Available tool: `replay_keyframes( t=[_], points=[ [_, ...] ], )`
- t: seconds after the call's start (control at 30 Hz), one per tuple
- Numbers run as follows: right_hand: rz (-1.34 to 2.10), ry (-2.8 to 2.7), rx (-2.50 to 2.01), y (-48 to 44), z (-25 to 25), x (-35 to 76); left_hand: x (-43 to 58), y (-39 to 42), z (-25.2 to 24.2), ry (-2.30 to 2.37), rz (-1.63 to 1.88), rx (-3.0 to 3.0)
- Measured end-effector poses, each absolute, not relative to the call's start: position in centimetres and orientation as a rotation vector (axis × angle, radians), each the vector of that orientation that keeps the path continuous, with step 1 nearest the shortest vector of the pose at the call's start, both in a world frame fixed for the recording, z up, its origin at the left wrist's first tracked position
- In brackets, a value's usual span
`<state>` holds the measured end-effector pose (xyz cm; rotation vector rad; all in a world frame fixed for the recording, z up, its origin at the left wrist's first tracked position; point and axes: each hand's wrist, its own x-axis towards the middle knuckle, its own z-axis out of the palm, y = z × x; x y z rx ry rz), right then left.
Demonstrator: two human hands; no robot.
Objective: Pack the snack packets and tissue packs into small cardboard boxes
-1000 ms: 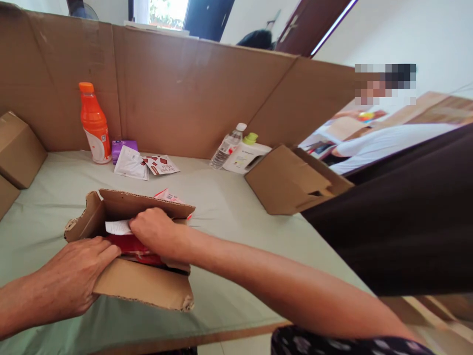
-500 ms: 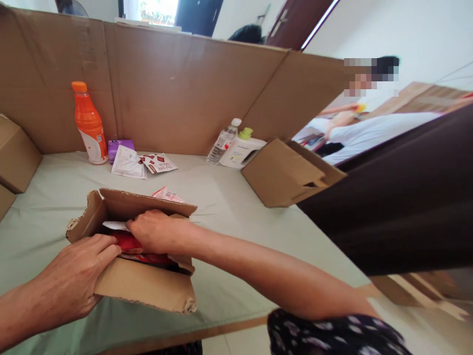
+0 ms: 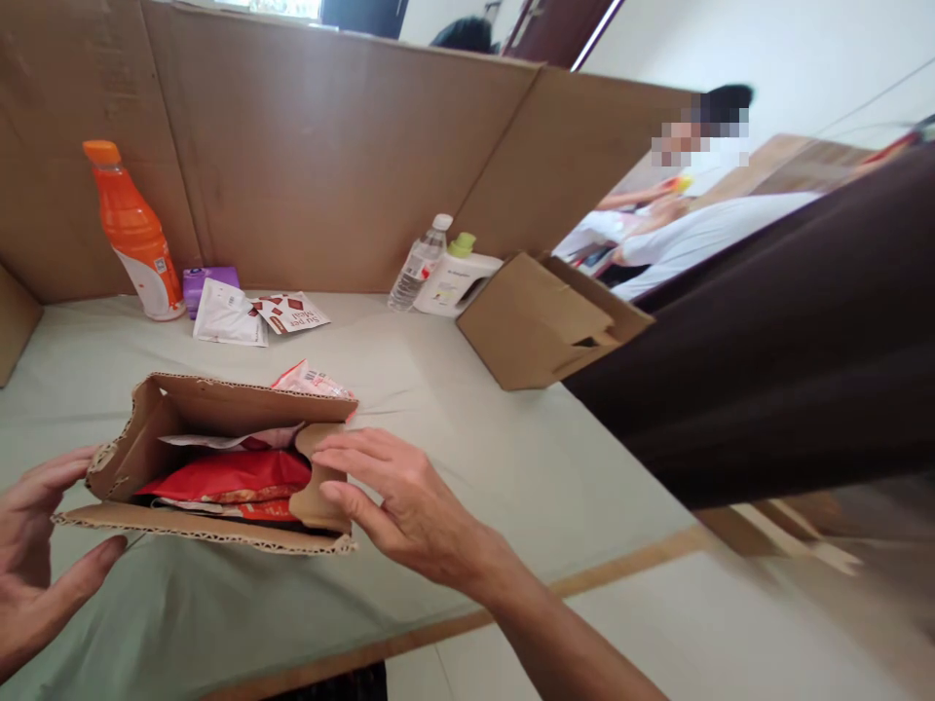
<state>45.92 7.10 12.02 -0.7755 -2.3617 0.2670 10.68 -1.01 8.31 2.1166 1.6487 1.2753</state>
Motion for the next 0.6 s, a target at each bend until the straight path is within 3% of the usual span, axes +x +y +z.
replay_keyframes(
  t=[0.23, 0.43, 0.6],
  points=[
    [0.378, -2.251, -0.704, 7.2, 9.6, 45.1, 11.8, 0.1, 9.5, 1.533, 1.153, 2.219],
    [0.143, -1.825, -0.864, 7.6, 9.9, 45.5, 12.1, 0.7, 9.1, 1.564, 1.273, 2.092],
    [0.350, -2.115, -0.713, 8.2, 10.1, 45.8, 13.0, 0.8, 8.2, 1.760, 1.333, 1.909]
  ],
)
